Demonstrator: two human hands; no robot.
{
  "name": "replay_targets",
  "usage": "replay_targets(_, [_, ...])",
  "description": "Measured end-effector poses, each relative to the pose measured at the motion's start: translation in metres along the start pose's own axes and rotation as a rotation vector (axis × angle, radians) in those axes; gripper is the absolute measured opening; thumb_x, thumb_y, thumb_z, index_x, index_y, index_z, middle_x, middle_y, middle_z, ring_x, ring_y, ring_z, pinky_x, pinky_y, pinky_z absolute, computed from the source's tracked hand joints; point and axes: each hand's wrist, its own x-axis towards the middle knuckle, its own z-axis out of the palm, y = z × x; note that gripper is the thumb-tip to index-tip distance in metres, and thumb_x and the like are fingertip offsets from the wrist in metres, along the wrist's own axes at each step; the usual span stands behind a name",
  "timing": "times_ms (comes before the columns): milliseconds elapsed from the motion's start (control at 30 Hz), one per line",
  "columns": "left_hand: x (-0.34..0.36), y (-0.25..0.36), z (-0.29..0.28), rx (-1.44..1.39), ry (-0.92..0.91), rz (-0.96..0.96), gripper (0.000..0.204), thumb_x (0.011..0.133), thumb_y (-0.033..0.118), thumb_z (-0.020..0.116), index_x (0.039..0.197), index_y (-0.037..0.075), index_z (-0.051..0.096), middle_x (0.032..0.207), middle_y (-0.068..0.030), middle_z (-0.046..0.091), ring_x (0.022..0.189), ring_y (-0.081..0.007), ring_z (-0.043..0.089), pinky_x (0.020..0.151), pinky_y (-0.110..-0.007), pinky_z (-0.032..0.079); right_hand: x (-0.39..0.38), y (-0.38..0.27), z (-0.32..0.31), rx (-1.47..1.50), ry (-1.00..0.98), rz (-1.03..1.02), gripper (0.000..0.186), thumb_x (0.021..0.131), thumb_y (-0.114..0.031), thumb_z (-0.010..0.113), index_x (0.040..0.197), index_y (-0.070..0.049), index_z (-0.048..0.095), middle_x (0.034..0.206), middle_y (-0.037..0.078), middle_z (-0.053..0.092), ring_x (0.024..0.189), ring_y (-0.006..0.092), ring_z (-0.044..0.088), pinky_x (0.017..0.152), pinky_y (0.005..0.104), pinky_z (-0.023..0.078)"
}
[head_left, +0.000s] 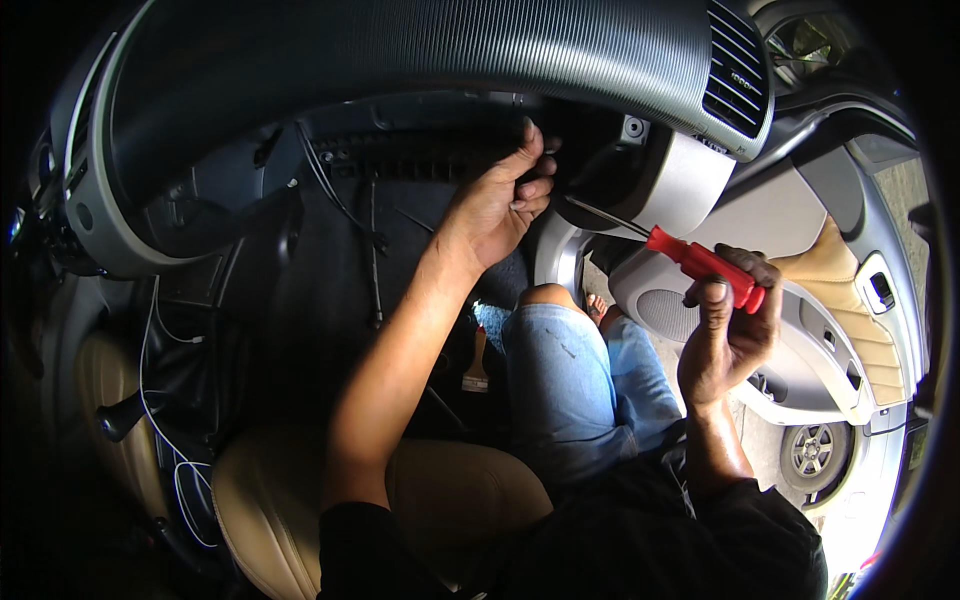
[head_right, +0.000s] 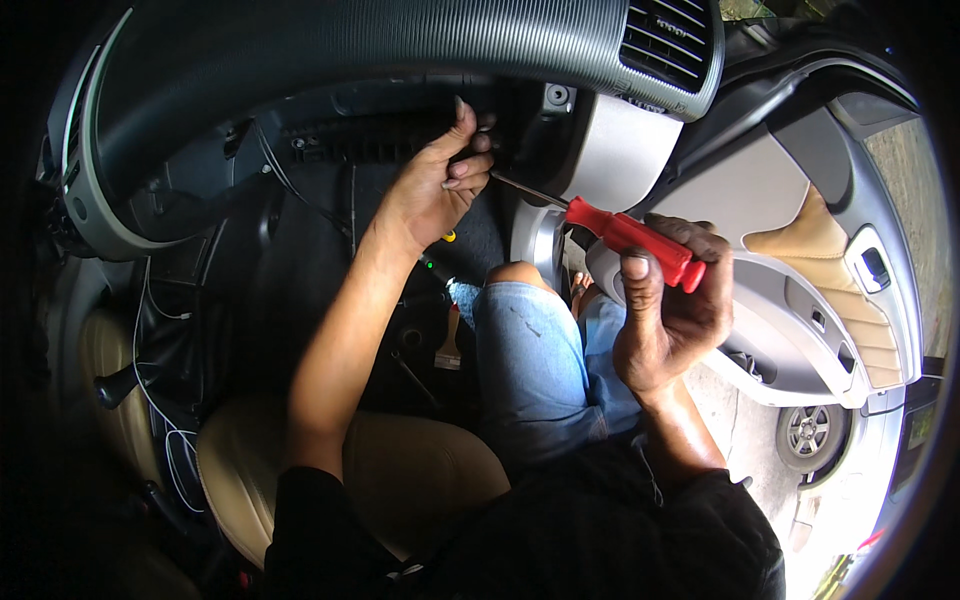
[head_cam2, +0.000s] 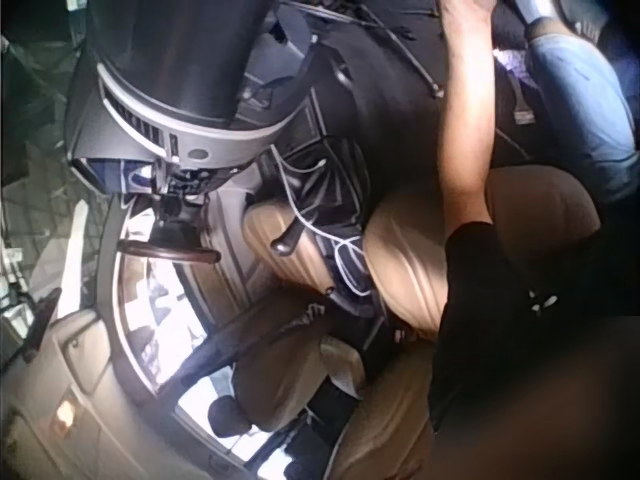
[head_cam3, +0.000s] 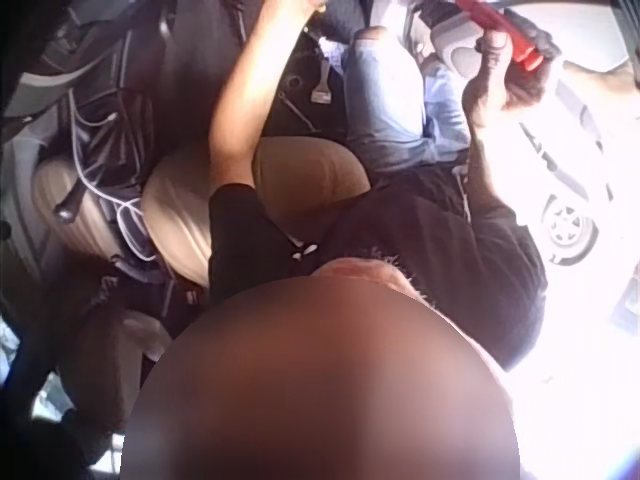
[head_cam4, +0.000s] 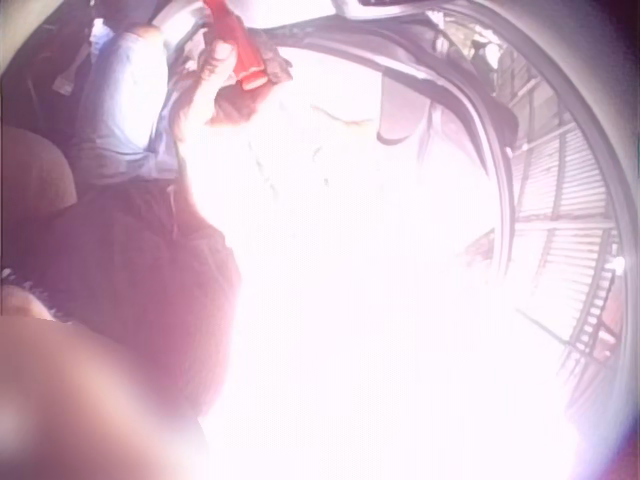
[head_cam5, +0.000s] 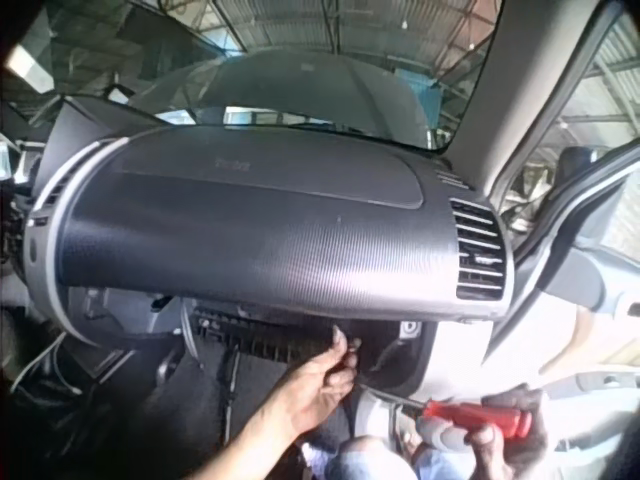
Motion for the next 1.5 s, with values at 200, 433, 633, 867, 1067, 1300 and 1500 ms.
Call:
replay_targets(200, [-0.01, -0.001, 0.028, 0.046, 0.009, 0.095, 0.027, 0.104, 0.031, 0.054, 0.113, 0.005, 0.054, 0.11, -0.013, 0.065, 0.062, -0.0039, 0.044, 0.051, -0.015, 0.034, 0.012, -0.013, 0.006, -0.079, 0.024, -0.161, 0.035, 0.092, -0.017, 0.071, 0.112, 0.005, 0.052, 0.102, 0.017, 0.062, 0.095, 0.0222, 0.059, 0.087, 0.033, 0.048])
replay_targets(433, [-0.024, -0.004, 0.058, 0.105, 0.017, 0.132, 0.028, 0.107, 0.038, 0.041, 0.098, 0.013, 0.047, 0.112, -0.0171, 0.07, 0.056, -0.0058, 0.047, 0.046, -0.015, 0.034, 0.009, -0.013, 0.015, -0.256, 0.039, -0.279, 0.035, 0.092, -0.017, 0.071, 0.111, 0.006, 0.054, 0.098, 0.019, 0.064, 0.085, 0.0224, 0.063, 0.077, 0.0308, 0.051])
replay_targets(633, [-0.03, -0.01, 0.068, -0.003, -0.047, 0.108, 0.032, 0.107, 0.036, 0.041, 0.096, 0.009, 0.054, 0.119, -0.0176, 0.065, 0.057, -0.0041, 0.046, 0.049, -0.016, 0.038, 0.009, -0.012, 0.016, -0.286, 0.074, -0.353, 0.035, 0.092, -0.016, 0.071, 0.112, 0.008, 0.053, 0.096, 0.02, 0.065, 0.084, 0.0237, 0.064, 0.074, 0.0309, 0.052])
replay_targets(867, [-0.034, -0.021, 0.081, -0.117, -0.008, 0.113, 0.025, 0.107, 0.035, 0.043, 0.106, 0.011, 0.052, 0.113, -0.0163, 0.068, 0.063, -0.0059, 0.05, 0.057, -0.017, 0.041, 0.006, -0.025, 0.005, -0.444, -0.033, -0.456, 0.034, 0.095, -0.011, 0.065, 0.119, 0.006, 0.048, 0.105, 0.02, 0.061, 0.096, 0.0258, 0.06, 0.08, 0.0349, 0.053])
replay_targets(1067, [-0.035, -0.031, 0.092, -0.082, 0.112, 0.036, 0.023, 0.107, 0.027, 0.046, 0.109, 0.006, 0.055, 0.118, -0.0154, 0.063, 0.062, -0.005, 0.048, 0.056, -0.017, 0.041, 0.015, -0.032, -0.004, -0.505, -0.163, -0.65, 0.036, 0.093, -0.015, 0.068, 0.118, 0.004, 0.05, 0.102, 0.02, 0.061, 0.087, 0.0278, 0.059, 0.078, 0.0388, 0.051])
replay_targets(1300, [-0.027, -0.03, 0.101, -0.091, 0.005, 0.031, 0.017, 0.107, 0.021, 0.046, 0.111, 0.008, 0.056, 0.114, -0.0132, 0.063, 0.062, -0.0037, 0.047, 0.053, -0.015, 0.04, 0.026, -0.047, -0.017, -0.519, -0.189, -0.629, 0.049, 0.091, -0.019, 0.073, 0.126, -0.003, 0.043, 0.107, 0.023, 0.065, 0.096, 0.0326, 0.068, 0.084, 0.0389, 0.052])
replay_targets(1500, [-0.014, -0.03, 0.106, -0.067, 0.011, 0.031, 0.013, 0.106, 0.016, 0.046, 0.111, 0.012, 0.057, 0.113, -0.0149, 0.063, 0.064, -0.0043, 0.051, 0.05, -0.015, 0.04, 0.036, -0.039, -0.02, -0.477, -0.14, -0.742, 0.059, 0.087, -0.005, 0.074, 0.135, -0.009, 0.04, 0.117, 0.023, 0.062, 0.104, 0.0329, 0.068, 0.082, 0.0377, 0.061])
